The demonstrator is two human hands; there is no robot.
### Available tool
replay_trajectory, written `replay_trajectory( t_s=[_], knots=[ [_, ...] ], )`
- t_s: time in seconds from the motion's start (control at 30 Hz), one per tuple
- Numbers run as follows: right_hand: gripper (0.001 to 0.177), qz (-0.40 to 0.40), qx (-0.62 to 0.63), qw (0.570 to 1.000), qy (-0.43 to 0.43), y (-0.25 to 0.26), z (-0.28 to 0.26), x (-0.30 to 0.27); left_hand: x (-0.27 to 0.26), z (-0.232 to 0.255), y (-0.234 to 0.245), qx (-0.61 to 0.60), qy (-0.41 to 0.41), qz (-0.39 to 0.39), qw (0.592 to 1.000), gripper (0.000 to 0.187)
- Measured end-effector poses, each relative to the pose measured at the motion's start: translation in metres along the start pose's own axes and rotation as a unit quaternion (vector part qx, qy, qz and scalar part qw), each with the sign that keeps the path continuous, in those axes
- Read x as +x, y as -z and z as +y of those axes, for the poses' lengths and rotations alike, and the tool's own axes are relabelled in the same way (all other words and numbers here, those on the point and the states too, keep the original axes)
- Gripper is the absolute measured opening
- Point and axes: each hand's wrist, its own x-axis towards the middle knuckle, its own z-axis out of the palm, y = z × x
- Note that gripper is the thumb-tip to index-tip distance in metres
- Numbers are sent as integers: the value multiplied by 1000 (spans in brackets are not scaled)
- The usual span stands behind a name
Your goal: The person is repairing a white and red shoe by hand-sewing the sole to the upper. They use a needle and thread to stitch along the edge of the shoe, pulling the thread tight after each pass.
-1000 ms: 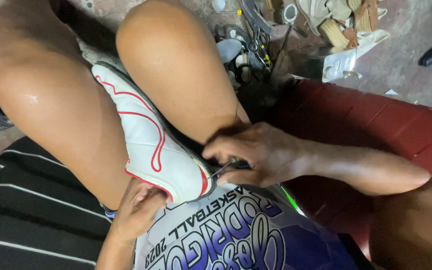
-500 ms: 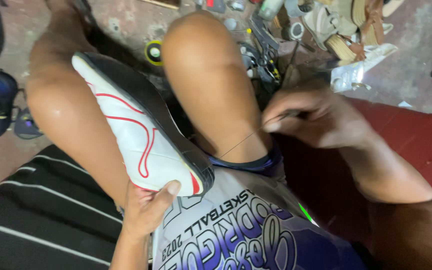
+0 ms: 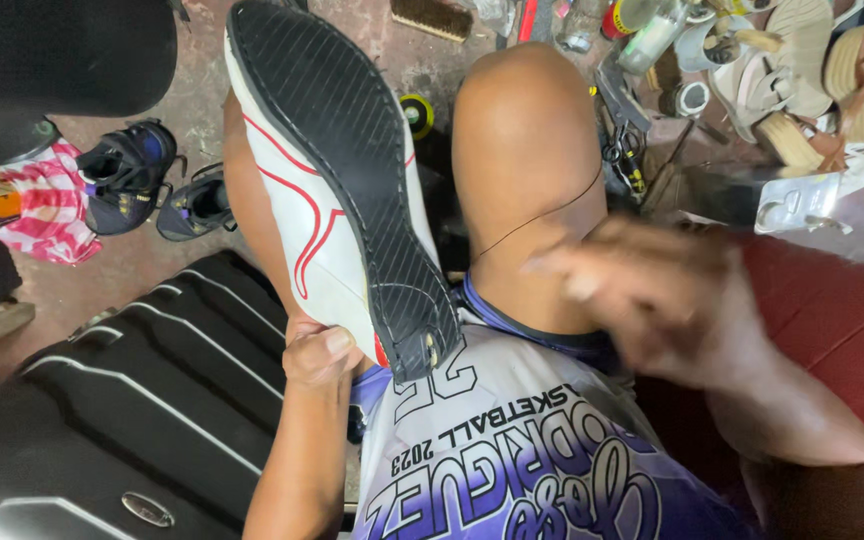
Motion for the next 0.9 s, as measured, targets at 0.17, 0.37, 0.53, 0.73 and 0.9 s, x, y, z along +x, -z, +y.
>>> replay_trajectory(
  t_s=[0.17,0.37,0.53,0.73,0.9],
  knots=[
    [32,-94,118,987,48,-26,-44,11,-7,1,-1,8,6,-36,999,59],
    [31,-116,134,984,24,-33,-53,19,-14,7,-5,108,45,-27,993,50],
    [32,-159,93,983,-2,-26,-54,15,-15,6,-10,135,48,-73,987,47],
    [41,-251,53,964,-63,-18,-52,11,-13,4,-28,113,97,-88,985,50],
    [44,-243,47,969,-20,-12,-43,7,-13,3,-44,152,121,-89,977,40]
  ],
)
